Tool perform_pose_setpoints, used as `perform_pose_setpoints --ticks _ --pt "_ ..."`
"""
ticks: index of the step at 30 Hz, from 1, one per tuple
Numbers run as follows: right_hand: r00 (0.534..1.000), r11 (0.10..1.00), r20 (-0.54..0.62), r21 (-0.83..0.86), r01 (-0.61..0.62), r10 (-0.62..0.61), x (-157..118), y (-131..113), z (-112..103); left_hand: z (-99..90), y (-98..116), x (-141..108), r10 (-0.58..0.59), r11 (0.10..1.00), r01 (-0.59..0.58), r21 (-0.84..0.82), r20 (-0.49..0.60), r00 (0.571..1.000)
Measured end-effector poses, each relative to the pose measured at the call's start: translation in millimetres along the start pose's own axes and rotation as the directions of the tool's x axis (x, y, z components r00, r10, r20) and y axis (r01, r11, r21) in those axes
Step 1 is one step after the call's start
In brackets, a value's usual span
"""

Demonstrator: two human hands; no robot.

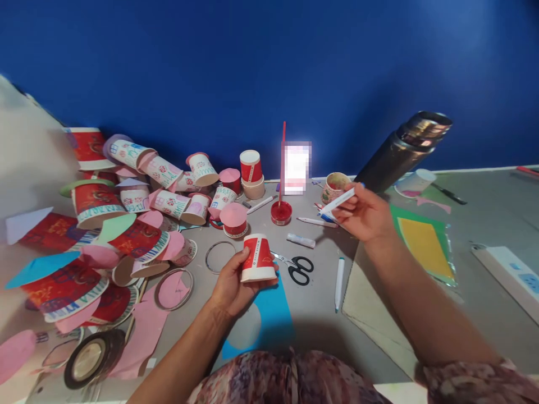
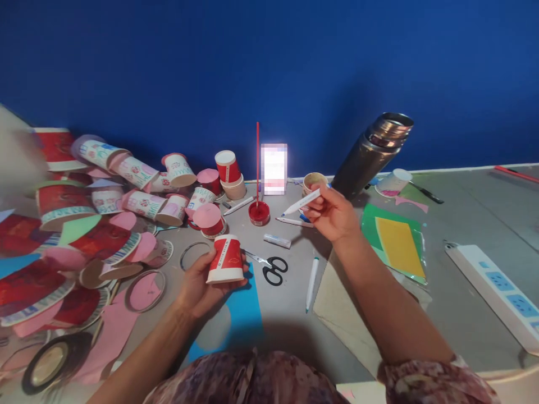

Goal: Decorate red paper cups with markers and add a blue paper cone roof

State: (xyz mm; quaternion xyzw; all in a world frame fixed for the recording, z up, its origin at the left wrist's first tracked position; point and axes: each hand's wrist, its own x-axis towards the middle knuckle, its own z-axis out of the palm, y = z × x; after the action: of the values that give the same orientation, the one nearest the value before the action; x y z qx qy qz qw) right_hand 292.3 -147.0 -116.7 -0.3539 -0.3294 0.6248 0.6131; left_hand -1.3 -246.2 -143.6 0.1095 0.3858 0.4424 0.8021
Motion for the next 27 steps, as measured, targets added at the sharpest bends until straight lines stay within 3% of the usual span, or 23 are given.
perform_pose_setpoints --ticks 4,11,14,18,21,24,27 --pt "0.992 0.986 0.053 0.109 -0.124 0.119 0.8 32.3 8.8 1.3 -0.2 0.1 -0.013 1.000 0.013 -0.014 -0.003 1.000" --pt "0.974 0.961 0.115 0.178 -0.212 0.194 -21.0 64.1 43.2 4.8 3.5 0.1 0.013 1.000 -0.012 0.025 -0.048 0.999" --pt "0.971 0.949 0.137 0.225 -0.223 0.195 -27.1 61.9 56.6 6.1 2.0 1.6 0.023 1.000 -0.022 0.012 -0.040 0.999" --pt "0.961 0.927 0.189 0.281 -0.248 0.200 -36.5 36.8 68.2 4.6 -1.1 2.9 0.036 0.998 -0.039 -0.044 -0.049 0.998" --pt "0.951 0.946 0.225 0.195 -0.259 0.214 -46.4 22.6 74.2 -0.3 -1.9 4.3 0.024 0.993 -0.021 -0.114 0.026 0.999" --pt "0.965 0.982 0.197 0.034 -0.183 0.173 -58.2 28.4 78.7 -5.2 -3.2 5.0 0.040 0.989 -0.019 -0.148 0.142 0.989" --pt "0.982 0.992 0.143 0.007 -0.128 0.126 -65.8 44.1 79.8 -7.5 -5.5 5.0 0.056 0.988 -0.030 -0.154 0.167 0.984"
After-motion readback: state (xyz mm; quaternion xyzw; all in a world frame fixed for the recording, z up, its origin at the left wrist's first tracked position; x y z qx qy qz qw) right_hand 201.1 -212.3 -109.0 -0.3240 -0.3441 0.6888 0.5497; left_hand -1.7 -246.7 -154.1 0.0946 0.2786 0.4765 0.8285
